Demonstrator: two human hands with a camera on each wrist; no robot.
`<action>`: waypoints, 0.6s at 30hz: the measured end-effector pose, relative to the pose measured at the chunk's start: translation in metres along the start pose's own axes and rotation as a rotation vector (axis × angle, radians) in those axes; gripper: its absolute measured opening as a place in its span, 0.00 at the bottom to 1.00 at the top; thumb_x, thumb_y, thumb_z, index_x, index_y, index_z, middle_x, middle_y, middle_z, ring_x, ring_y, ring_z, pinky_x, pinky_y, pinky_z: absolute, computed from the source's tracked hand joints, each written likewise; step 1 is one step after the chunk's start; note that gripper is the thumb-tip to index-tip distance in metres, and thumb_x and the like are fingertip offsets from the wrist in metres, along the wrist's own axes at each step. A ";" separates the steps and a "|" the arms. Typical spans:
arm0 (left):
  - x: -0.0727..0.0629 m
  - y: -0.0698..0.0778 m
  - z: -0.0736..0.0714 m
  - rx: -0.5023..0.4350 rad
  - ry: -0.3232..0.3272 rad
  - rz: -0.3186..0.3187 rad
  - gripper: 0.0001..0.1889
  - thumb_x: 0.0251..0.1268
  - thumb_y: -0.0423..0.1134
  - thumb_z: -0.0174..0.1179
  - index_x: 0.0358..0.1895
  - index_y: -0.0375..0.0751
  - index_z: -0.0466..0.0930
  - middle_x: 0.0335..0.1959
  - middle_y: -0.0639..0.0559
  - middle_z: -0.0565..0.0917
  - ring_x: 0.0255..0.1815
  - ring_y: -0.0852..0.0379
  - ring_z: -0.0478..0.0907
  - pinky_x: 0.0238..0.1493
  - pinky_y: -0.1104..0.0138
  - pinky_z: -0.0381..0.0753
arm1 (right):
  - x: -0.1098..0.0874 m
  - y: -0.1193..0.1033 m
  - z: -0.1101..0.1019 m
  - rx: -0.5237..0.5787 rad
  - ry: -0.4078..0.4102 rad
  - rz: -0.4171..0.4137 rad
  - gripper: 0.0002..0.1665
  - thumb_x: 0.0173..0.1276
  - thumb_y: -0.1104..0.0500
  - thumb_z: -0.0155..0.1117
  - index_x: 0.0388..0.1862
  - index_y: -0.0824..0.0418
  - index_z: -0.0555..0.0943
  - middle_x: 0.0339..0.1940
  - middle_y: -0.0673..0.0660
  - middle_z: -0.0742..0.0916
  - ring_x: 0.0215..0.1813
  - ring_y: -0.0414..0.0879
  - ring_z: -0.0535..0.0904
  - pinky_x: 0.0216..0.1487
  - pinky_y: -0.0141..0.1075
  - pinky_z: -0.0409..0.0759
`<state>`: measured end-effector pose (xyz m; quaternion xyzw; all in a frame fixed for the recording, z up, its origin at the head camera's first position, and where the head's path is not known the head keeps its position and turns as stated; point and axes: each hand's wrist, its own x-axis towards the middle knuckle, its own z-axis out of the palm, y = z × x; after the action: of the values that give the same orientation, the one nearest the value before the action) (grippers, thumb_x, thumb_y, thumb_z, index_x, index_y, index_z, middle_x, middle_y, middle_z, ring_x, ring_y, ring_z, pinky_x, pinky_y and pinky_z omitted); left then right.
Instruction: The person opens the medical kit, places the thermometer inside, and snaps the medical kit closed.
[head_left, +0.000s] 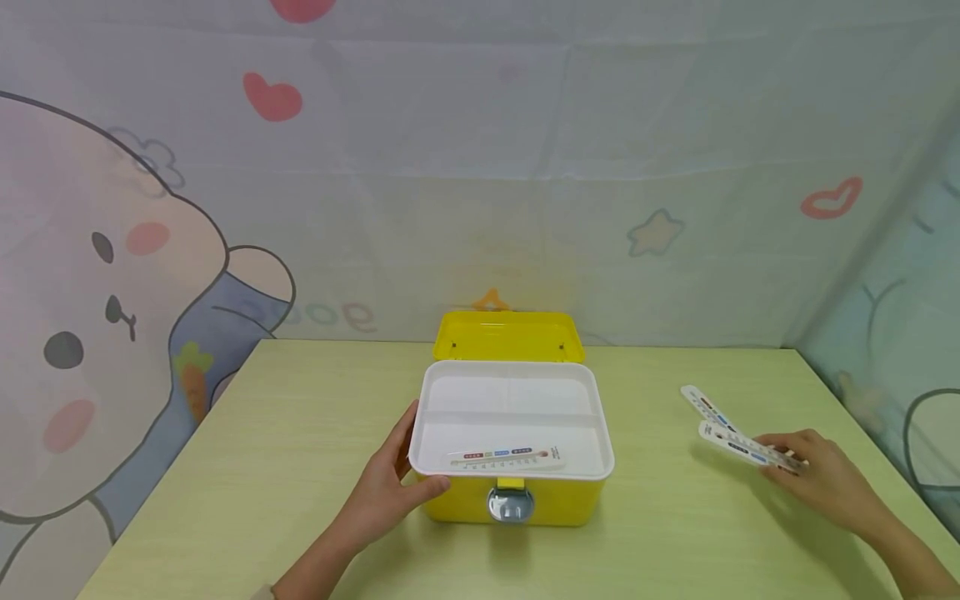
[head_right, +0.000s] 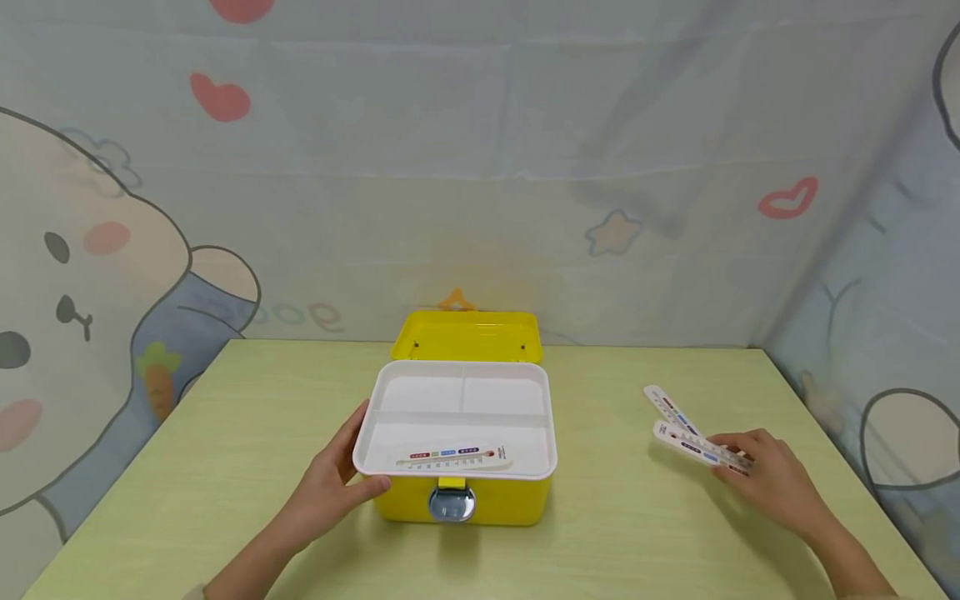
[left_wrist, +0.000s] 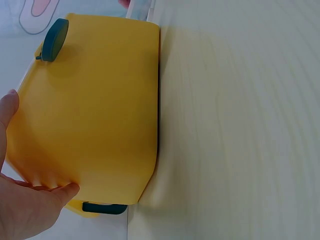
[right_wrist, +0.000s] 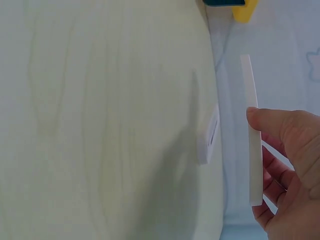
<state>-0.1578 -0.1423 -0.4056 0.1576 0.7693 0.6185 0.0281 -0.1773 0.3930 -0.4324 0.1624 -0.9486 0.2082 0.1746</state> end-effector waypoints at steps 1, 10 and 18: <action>0.000 0.000 0.000 0.001 0.001 -0.001 0.51 0.50 0.37 0.69 0.73 0.58 0.43 0.70 0.54 0.60 0.64 0.52 0.66 0.65 0.58 0.63 | 0.001 -0.001 -0.001 -0.003 0.002 -0.004 0.19 0.48 0.62 0.74 0.40 0.63 0.82 0.32 0.56 0.80 0.31 0.33 0.69 0.25 0.29 0.68; 0.000 0.001 0.000 0.000 0.006 -0.008 0.51 0.49 0.37 0.69 0.73 0.58 0.43 0.70 0.53 0.60 0.64 0.51 0.66 0.65 0.55 0.63 | 0.014 -0.010 -0.011 -0.010 0.003 -0.026 0.20 0.48 0.62 0.74 0.42 0.64 0.82 0.31 0.56 0.79 0.31 0.38 0.71 0.24 0.28 0.68; 0.000 0.000 0.000 -0.003 0.004 0.000 0.51 0.49 0.38 0.69 0.73 0.57 0.43 0.70 0.53 0.59 0.65 0.51 0.65 0.65 0.56 0.63 | 0.023 -0.019 -0.018 0.028 -0.020 -0.022 0.19 0.52 0.62 0.71 0.45 0.64 0.81 0.34 0.59 0.79 0.32 0.34 0.71 0.23 0.28 0.69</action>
<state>-0.1577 -0.1418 -0.4056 0.1565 0.7685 0.6198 0.0267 -0.1855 0.3795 -0.4014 0.1774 -0.9454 0.2180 0.1651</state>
